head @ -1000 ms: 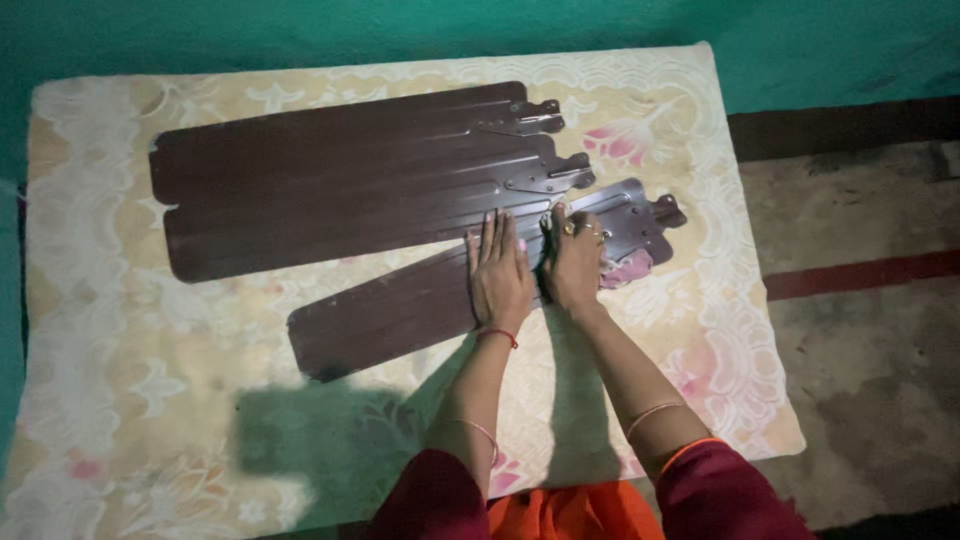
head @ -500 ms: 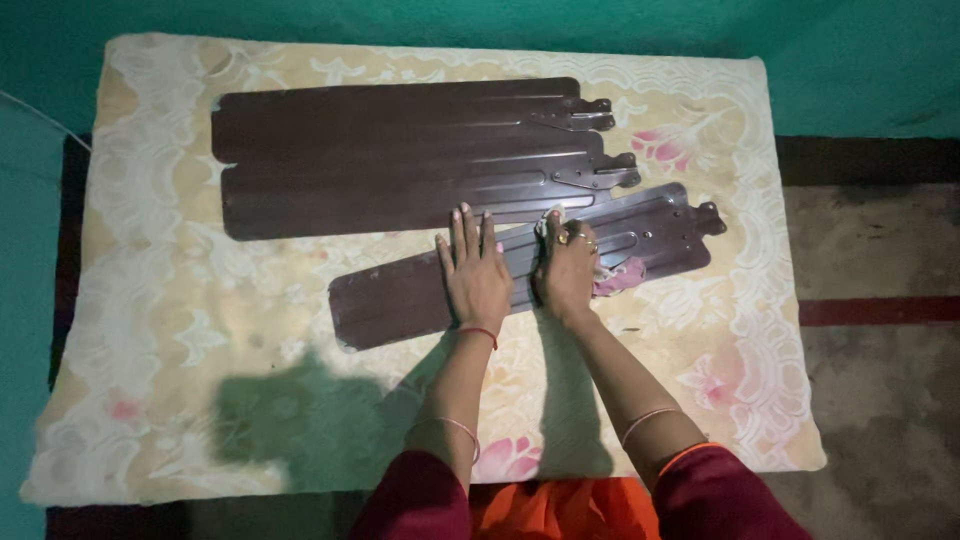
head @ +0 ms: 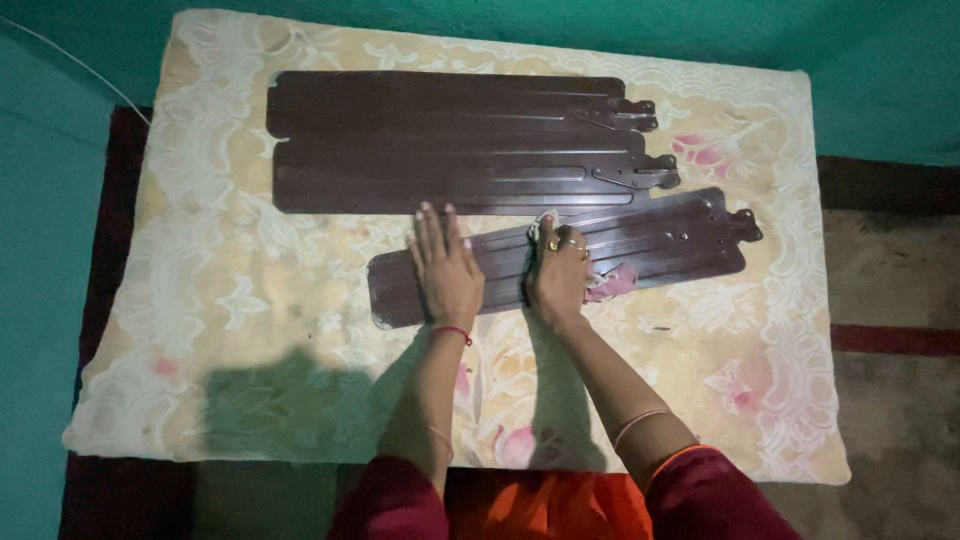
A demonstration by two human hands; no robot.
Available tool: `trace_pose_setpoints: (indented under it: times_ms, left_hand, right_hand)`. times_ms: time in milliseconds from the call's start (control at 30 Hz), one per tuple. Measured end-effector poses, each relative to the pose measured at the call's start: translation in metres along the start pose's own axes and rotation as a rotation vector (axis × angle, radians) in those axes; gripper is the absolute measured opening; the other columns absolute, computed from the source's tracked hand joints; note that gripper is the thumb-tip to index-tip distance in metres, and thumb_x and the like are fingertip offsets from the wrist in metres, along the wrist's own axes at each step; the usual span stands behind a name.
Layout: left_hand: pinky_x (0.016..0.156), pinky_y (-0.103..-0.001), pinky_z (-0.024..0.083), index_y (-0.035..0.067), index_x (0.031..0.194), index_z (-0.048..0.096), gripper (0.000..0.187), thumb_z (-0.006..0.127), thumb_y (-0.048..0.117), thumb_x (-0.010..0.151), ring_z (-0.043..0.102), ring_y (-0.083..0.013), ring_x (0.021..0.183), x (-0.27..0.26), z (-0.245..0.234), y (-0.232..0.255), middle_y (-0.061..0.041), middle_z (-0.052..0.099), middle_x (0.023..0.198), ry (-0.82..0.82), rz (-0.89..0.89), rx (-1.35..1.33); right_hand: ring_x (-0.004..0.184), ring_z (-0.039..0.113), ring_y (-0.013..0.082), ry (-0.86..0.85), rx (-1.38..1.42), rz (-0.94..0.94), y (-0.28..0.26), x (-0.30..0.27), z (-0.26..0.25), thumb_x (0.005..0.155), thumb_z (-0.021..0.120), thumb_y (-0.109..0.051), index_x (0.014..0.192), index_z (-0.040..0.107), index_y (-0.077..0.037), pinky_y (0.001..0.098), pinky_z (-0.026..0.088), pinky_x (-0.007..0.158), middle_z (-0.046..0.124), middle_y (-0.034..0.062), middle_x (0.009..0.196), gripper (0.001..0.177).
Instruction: The person wipes the surface of several dark brown ceiling fan blades laid on a patterned cloth using a small cloth. The person handles the blades one at a time, wiping each blade's surface and then stacking them together.
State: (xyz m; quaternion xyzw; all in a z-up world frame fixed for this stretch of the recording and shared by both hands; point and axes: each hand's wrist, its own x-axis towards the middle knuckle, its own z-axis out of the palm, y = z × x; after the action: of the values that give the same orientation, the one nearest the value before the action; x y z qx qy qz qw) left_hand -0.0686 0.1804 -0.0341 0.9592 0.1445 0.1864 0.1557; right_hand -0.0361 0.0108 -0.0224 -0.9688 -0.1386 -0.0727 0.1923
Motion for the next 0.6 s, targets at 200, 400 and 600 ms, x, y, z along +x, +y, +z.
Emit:
trace_pose_setpoints:
  times_ms: [200,400,600]
  left_hand:
    - [0.107,-0.056,0.034,0.012,0.142,0.055,0.049,0.059,0.030,0.097,0.043,-0.0348,0.135,-0.006,-0.033,-0.035,-0.013,0.049,0.142,0.159,-0.659,-0.170]
    - [0.106,-0.056,0.034,0.009,0.109,0.075,0.031,0.063,0.035,0.096,0.051,-0.0345,0.124,-0.002,-0.058,-0.079,-0.014,0.063,0.122,0.051,-0.657,-0.157]
    - [0.099,-0.062,0.035,0.008,0.091,0.079,0.033,0.061,0.035,0.095,0.056,-0.0369,0.115,-0.001,-0.064,-0.090,-0.017,0.070,0.105,-0.108,-0.678,-0.107]
  right_hand:
    - [0.119,0.051,0.0443,0.034,0.005,-0.001,-0.007,-0.006,0.016,0.097,0.055,-0.003,0.156,0.044,-0.006,0.0550,0.041,0.100,0.054,0.0275,0.134,0.060]
    - [0.118,0.049,0.0448,0.038,0.038,-0.015,-0.012,-0.005,0.018,0.086,0.060,-0.006,0.153,0.046,-0.006,0.0551,0.040,0.100,0.051,0.0286,0.130,0.068]
    - [0.119,0.049,0.0447,0.113,0.063,-0.042,-0.016,-0.007,0.012,0.083,0.062,-0.003,0.150,0.049,-0.008,0.0537,0.040,0.101,0.051,0.0274,0.130,0.068]
